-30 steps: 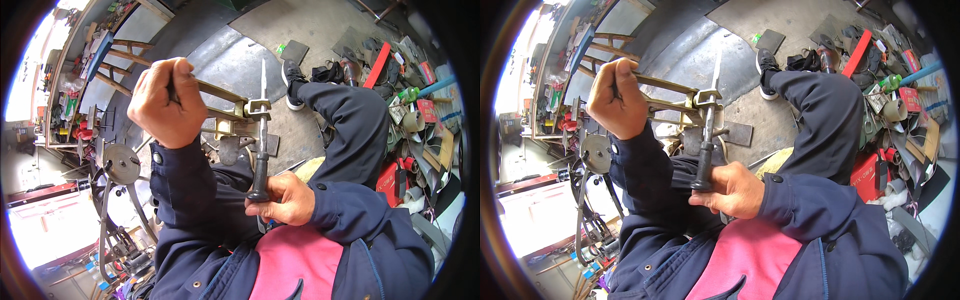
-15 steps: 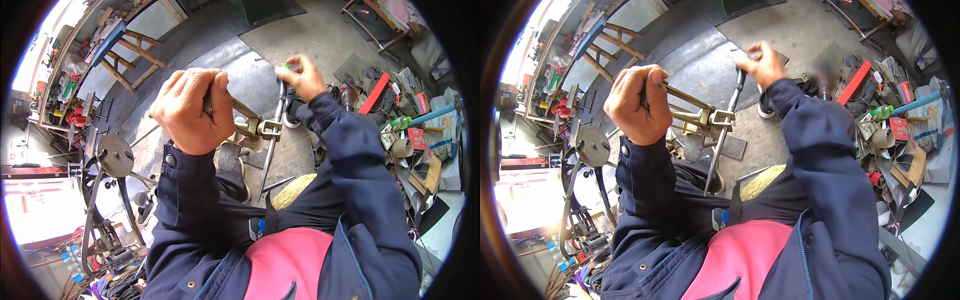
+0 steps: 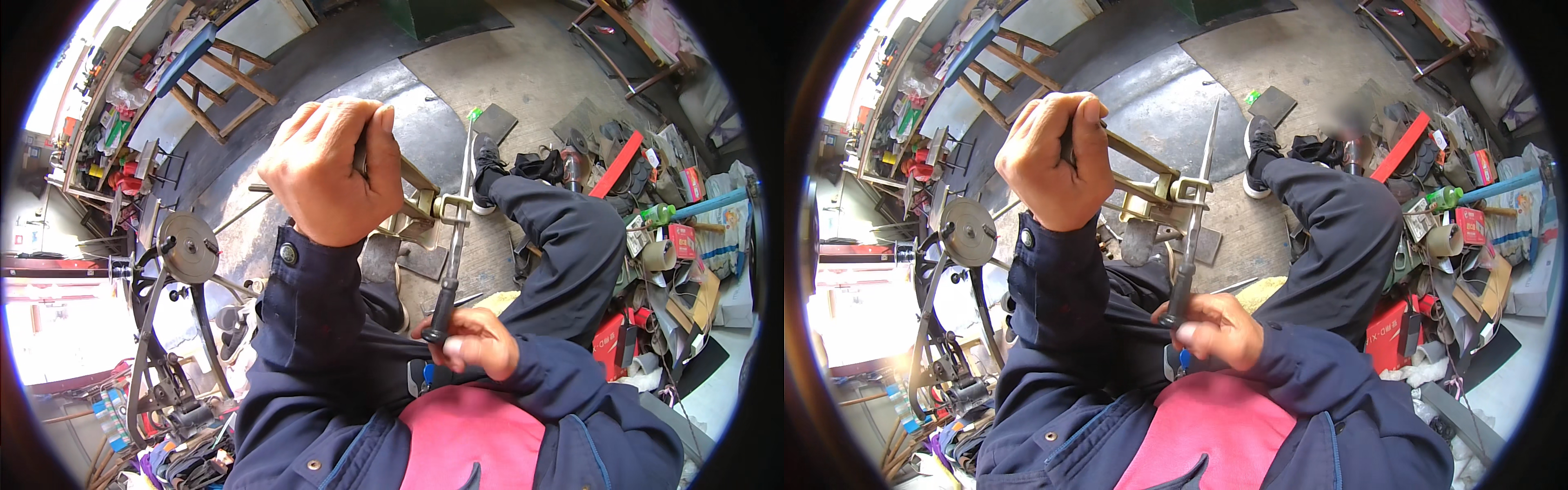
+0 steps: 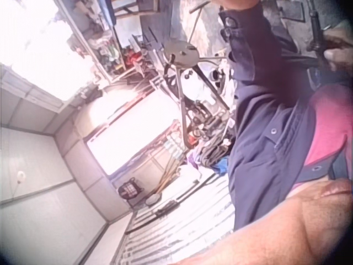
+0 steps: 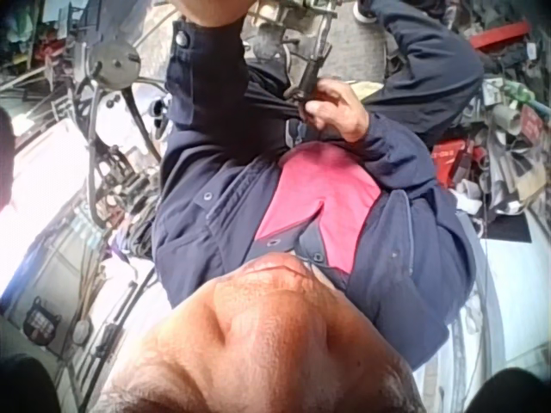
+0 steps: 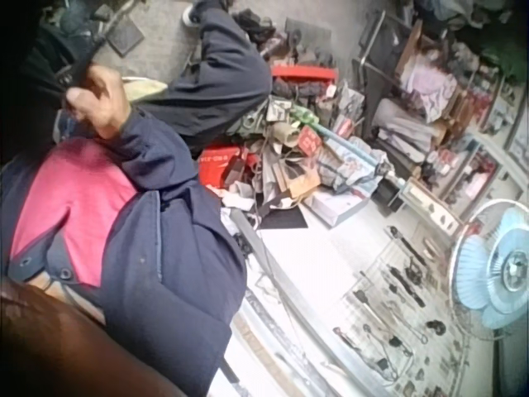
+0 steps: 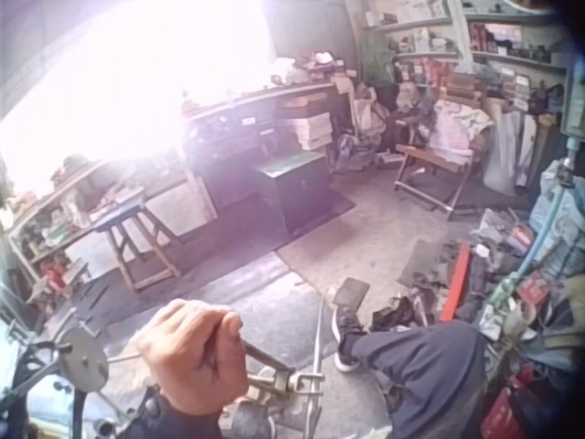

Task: The person assembles a metal device by inserting a threaded rod into a frame and tightening it with a wrench. They then wipe the rod with a cloth and continue adjusting the assembly.

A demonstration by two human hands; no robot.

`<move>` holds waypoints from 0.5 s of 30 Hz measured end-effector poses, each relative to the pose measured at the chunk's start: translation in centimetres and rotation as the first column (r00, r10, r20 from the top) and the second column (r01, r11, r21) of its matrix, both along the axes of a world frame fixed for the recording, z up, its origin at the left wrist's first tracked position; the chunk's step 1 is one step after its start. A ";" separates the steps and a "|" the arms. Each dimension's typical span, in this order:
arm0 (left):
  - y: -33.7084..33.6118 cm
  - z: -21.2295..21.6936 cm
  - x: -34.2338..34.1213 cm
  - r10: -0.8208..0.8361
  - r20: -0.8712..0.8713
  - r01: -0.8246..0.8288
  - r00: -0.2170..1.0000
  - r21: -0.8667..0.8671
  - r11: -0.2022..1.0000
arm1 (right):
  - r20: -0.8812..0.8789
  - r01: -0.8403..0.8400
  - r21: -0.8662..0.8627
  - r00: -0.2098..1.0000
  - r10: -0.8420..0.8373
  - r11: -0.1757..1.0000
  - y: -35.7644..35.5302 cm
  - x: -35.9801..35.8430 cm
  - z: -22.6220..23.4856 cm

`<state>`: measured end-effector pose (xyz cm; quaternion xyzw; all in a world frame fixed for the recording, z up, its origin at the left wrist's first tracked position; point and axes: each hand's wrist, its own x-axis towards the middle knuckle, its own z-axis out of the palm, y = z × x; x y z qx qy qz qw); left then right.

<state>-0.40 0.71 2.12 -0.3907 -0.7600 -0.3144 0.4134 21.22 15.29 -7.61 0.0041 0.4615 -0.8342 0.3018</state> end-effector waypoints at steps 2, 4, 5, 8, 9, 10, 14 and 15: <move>0.2 0.0 0.0 0.012 -0.014 -0.012 1.000 0.006 1.000 | -0.057 0.054 0.015 0.997 -0.053 0.998 0.3 -0.7 3.7; 0.2 0.1 0.2 -0.019 0.013 0.019 1.000 0.009 1.000 | -0.304 0.079 0.106 0.952 -0.043 0.991 1.3 -3.2 6.1; 0.2 0.2 0.2 -0.028 0.030 0.027 0.999 0.011 1.000 | -0.673 0.259 0.296 0.739 0.008 0.920 1.9 -4.5 7.0; 0.0 0.3 0.5 -0.036 0.041 0.036 0.998 0.001 0.999 | -0.846 0.604 0.309 0.527 -0.077 0.734 3.4 -7.5 8.9; 0.0 0.4 0.6 -0.038 0.054 0.038 0.998 0.009 0.999 | -0.867 0.710 0.282 0.477 -0.145 0.645 3.9 -8.6 9.1; 0.0 0.4 0.7 -0.043 0.043 0.043 0.998 0.004 0.999 | -0.872 0.795 0.290 0.448 -0.194 0.533 4.4 -10.0 9.0; -0.1 0.4 0.6 -0.039 0.038 0.039 0.999 -0.007 0.999 | -0.782 0.888 0.118 0.359 -0.509 0.444 6.4 -17.7 5.9; -0.1 0.5 0.5 -0.036 0.037 0.037 0.999 -0.005 0.999 | -0.776 0.893 0.115 0.354 -0.523 0.435 7.1 -18.8 4.5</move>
